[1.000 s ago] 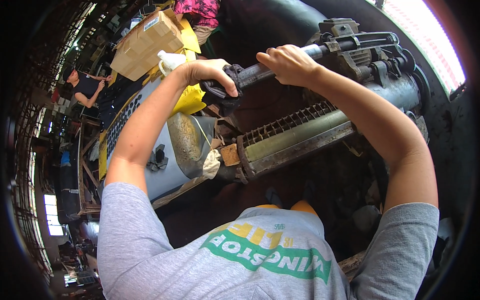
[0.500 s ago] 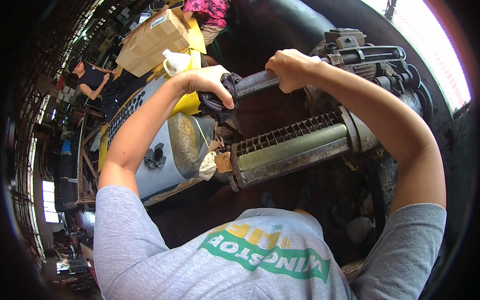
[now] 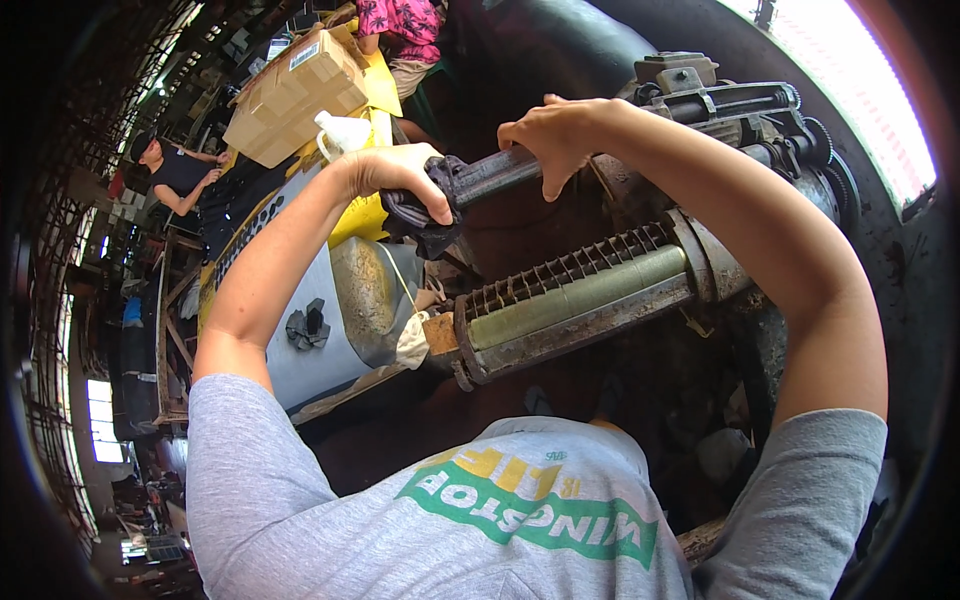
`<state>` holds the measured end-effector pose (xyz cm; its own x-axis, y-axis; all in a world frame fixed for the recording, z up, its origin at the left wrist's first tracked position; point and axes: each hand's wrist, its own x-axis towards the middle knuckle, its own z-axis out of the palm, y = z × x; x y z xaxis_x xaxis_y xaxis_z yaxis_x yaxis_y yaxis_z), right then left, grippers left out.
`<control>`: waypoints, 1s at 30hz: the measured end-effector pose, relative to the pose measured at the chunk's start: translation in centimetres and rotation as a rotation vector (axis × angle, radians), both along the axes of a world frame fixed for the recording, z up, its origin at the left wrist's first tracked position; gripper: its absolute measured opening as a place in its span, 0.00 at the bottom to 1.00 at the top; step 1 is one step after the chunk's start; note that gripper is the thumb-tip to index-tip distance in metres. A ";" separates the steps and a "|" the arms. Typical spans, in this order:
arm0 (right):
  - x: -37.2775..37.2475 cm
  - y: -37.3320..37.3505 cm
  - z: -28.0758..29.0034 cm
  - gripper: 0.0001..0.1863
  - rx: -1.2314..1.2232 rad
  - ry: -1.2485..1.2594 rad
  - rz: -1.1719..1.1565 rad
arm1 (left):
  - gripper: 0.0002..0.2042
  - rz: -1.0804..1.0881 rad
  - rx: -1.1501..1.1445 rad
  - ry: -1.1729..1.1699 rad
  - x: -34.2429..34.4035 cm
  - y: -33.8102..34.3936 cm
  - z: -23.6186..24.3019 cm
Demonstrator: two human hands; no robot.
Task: Arranging cut leather patches on a layout board and operating a mechanical leather-rolling/skiving machine tool.
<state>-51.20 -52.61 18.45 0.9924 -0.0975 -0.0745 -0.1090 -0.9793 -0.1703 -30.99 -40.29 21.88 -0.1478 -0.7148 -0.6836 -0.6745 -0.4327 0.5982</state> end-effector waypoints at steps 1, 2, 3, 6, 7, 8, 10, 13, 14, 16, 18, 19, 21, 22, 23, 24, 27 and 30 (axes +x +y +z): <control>0.7 0.0 0.5 0.19 0.090 0.054 0.003 | 0.17 -0.009 0.003 0.021 0.0 0.0 0.1; 1.0 0.2 0.7 0.19 0.084 0.065 0.007 | 0.17 -0.009 -0.002 0.023 -0.1 0.1 0.1; 1.2 0.3 0.8 0.19 0.147 0.189 -0.099 | 0.17 -0.007 -0.005 0.026 -0.1 0.1 0.2; 0.8 0.9 0.4 0.13 0.157 0.154 -0.138 | 0.17 -0.018 -0.005 0.043 0.0 0.0 0.0; 0.3 1.1 0.1 0.12 0.063 0.034 -0.117 | 0.16 -0.025 -0.005 0.024 0.1 0.0 -0.1; -0.1 1.3 -0.3 0.12 -0.026 -0.137 -0.071 | 0.16 -0.020 0.008 0.045 0.2 0.1 -0.2; -0.6 1.9 -1.5 0.13 -0.086 -0.147 -0.102 | 0.16 -0.025 0.008 0.041 0.5 0.1 -0.3; -0.8 3.1 -3.4 0.18 -0.327 -0.412 -0.253 | 0.16 0.020 0.034 0.080 0.9 0.2 -0.6; -0.8 3.2 -3.6 0.18 -0.331 -0.420 -0.245 | 0.16 0.004 0.034 0.107 1.0 0.1 -0.7; -0.8 3.2 -3.3 0.16 -0.387 -0.438 -0.241 | 0.16 0.029 0.038 0.125 1.1 0.2 -0.8; -0.8 2.6 -2.0 0.20 -0.290 -0.335 -0.140 | 0.17 0.017 0.040 0.132 1.1 0.2 -0.7; -0.8 2.1 -1.0 0.24 -0.175 -0.180 -0.070 | 0.17 0.031 0.038 0.086 1.1 0.2 -0.7; -0.3 1.4 0.6 0.27 -0.076 -0.002 -0.095 | 0.16 0.014 0.027 0.079 1.0 0.2 -0.5; 0.2 1.2 1.3 0.30 0.038 0.124 -0.081 | 0.16 0.017 0.008 0.032 0.9 0.3 -0.4; 1.0 1.2 1.6 0.27 -0.004 0.163 -0.049 | 0.16 0.011 0.010 0.043 0.8 0.3 -0.4; 1.3 1.2 1.7 0.27 -0.001 0.178 -0.054 | 0.16 0.016 0.017 0.048 0.8 0.4 -0.4; 1.8 1.1 1.2 0.14 0.211 0.265 -0.215 | 0.16 0.018 0.019 0.067 0.9 0.3 -0.5; 0.7 1.2 -0.1 0.10 0.041 -0.036 -0.091 | 0.15 0.007 0.032 0.101 1.3 0.3 -0.8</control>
<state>-50.48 -51.38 18.36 0.9817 -0.1851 -0.0449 -0.1904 -0.9578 -0.2152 -29.72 -40.03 21.03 -0.2120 -0.6942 -0.6879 -0.6080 -0.4574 0.6490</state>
